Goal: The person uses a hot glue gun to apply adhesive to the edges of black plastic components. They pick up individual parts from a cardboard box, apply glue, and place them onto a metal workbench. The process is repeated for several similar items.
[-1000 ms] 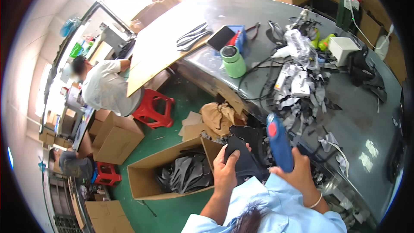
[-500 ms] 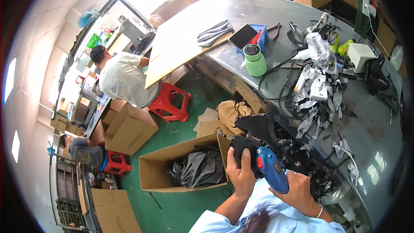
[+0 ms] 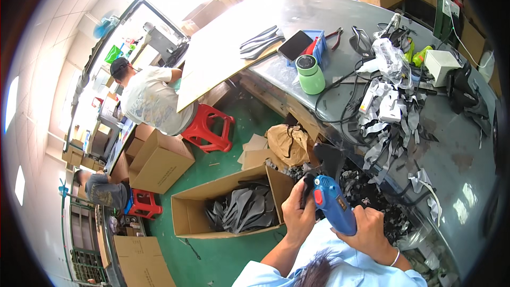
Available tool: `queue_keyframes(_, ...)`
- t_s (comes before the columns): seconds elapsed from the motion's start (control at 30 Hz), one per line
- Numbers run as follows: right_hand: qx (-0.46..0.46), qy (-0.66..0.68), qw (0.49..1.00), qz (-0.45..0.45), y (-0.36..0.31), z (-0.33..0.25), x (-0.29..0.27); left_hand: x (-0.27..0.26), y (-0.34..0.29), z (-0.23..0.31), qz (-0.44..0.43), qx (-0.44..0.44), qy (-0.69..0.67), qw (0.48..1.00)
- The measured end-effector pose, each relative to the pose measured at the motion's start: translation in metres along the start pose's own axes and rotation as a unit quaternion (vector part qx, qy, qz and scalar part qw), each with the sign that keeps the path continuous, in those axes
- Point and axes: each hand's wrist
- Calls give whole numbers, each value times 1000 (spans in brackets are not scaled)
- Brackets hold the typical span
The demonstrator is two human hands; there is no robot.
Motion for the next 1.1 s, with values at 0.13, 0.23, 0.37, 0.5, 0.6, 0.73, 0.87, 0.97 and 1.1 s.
queue_keyframes(0.13,-2,1,999,53,5,8,-6,-7,1,-4,-131,-4,55,990)
queue_keyframes(0.23,38,19,991,128,23,13,-20,-2,6,10,-217,-17,36,975)
queue_keyframes(0.37,82,151,977,129,40,10,-26,3,10,8,-344,-1,15,939)
queue_keyframes(0.5,104,160,975,111,41,10,-43,-3,19,15,-315,-16,6,949)
queue_keyframes(0.6,151,179,956,178,37,19,-47,0,14,11,-93,-19,-22,995)
queue_keyframes(0.73,158,276,899,302,33,25,-34,13,-6,21,-94,117,-78,986)
queue_keyframes(0.87,140,360,884,263,35,17,-33,48,-29,7,-365,-223,-325,843)
queue_keyframes(0.97,168,406,878,191,31,15,-39,62,-29,-20,-233,-181,-459,838)
queue_keyframes(1.1,161,318,915,191,35,10,-39,60,-23,-5,-193,-192,-488,829)
Point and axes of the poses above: each hand's wrist, its own y-axis towards the middle knuckle, its own x-axis out of the palm, z = x × y, and after that the axes turned 3 degrees about y, right-handed
